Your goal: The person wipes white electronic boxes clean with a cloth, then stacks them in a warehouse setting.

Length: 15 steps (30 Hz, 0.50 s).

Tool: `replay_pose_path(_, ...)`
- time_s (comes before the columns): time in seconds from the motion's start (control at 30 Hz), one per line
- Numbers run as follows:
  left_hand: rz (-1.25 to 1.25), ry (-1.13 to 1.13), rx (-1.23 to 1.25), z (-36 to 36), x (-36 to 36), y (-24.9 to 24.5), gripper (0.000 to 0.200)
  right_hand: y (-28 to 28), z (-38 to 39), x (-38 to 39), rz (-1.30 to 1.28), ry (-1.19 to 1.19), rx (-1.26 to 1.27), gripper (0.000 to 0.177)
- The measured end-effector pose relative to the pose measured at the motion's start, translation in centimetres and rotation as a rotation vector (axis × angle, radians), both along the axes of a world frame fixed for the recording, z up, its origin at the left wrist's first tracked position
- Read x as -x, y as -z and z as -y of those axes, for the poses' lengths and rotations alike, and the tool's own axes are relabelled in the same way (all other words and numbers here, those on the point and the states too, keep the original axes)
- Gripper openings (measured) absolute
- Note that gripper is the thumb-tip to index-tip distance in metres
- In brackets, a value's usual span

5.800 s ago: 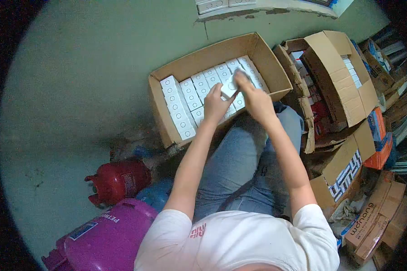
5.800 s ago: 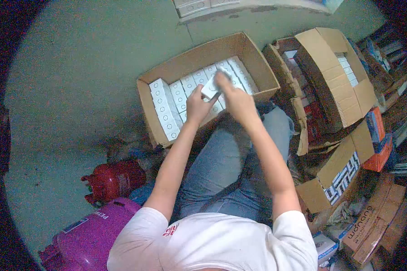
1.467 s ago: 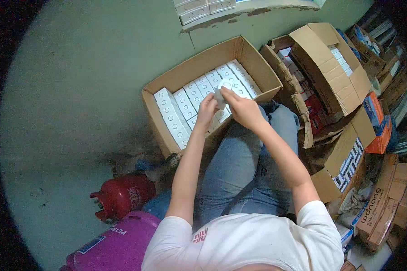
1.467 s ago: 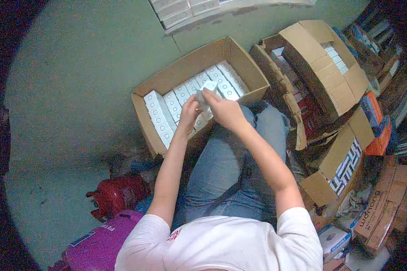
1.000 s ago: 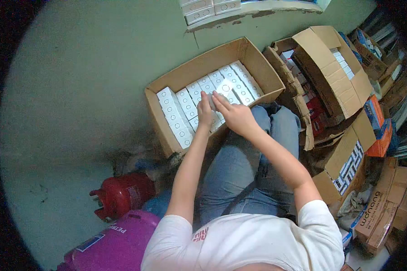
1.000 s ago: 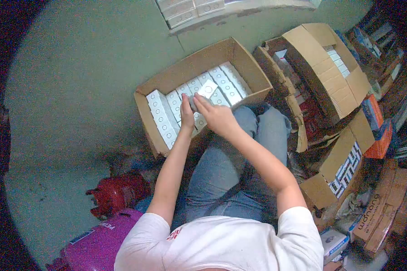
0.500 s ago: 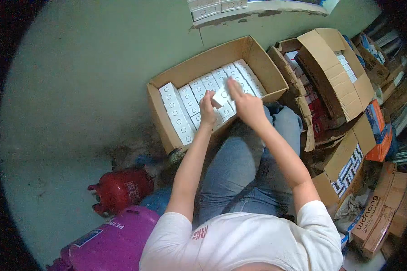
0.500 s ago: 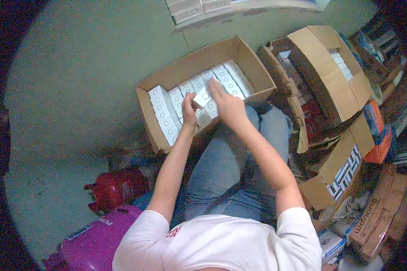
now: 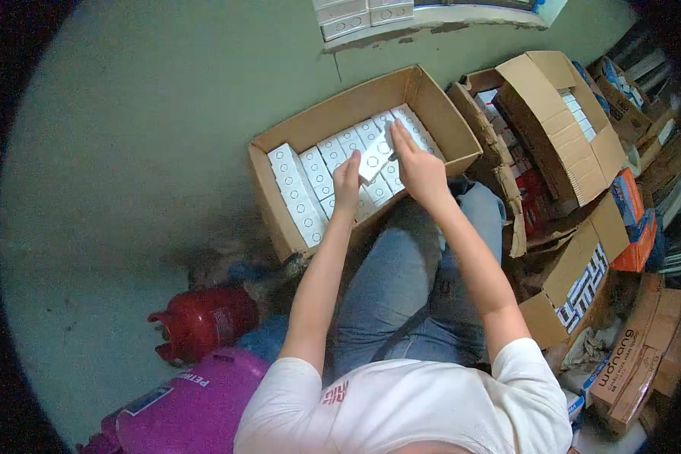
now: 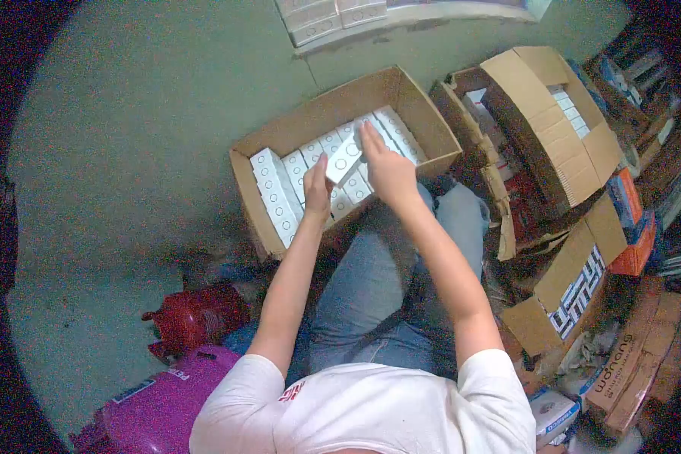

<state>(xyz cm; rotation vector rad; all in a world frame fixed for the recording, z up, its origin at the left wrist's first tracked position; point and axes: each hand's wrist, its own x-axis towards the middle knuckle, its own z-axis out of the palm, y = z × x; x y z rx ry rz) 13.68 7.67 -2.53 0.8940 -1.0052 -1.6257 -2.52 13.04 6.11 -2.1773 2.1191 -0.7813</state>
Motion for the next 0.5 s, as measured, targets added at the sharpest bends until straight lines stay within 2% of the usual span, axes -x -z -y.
replay_pose_path(0.03, 0.014, 0.015, 0.024, 0.0, 0.3, -0.9, 0.035, -0.5, 0.3, 0.6, 0.048, 0.005, 0.006, 0.060)
replay_pose_path(0.07, 0.008, -0.006, -0.084, -1.1, 0.5, -4.8, 0.028, -0.5, 0.7, 1.3, 0.104, -0.021, 0.034, 0.057)
replay_pose_path(0.17, -0.167, 0.117, -0.051, -0.3, 1.2, -5.3, 0.035, -1.0, 1.7, 3.2, 0.333, -0.093, 0.053, 0.047)
replay_pose_path(0.2, -0.286, 0.200, -0.059, -0.3, 1.8, -7.0, 0.045, -1.7, 2.0, 3.8, 0.451, -0.110, 0.017, 0.044)
replay_pose_path(0.23, -0.290, 0.289, -0.068, 0.1, 2.1, -7.3, 0.046, -2.4, 2.3, 4.4, 0.568, -0.126, -0.019, 0.041)
replay_pose_path(0.3, -0.296, 0.470, -0.082, 1.4, 2.8, -7.8, 0.046, -3.1, 2.5, 5.4, 0.604, -0.115, -0.023, 0.040)
replay_pose_path(0.33, -0.223, 0.542, -0.092, 2.2, 3.3, -8.2, 0.048, -2.9, 2.7, 6.0, 0.597, -0.100, -0.013, 0.040)
replay_pose_path(0.43, 0.131, 0.643, 0.184, 4.7, 4.8, -8.6, 0.049, -2.4, 2.8, 7.1, 0.486, -0.145, 0.141, 0.043)
replay_pose_path(0.47, 0.242, 0.636, 0.279, 5.3, 5.9, -8.6, 0.038, -2.2, 2.6, 7.3, 0.408, -0.132, 0.138, 0.044)
replay_pose_path(0.5, 0.242, 0.558, 0.226, 6.2, 6.9, -8.0, 0.034, -2.2, 2.4, 7.1, 0.331, -0.120, 0.134, 0.045)
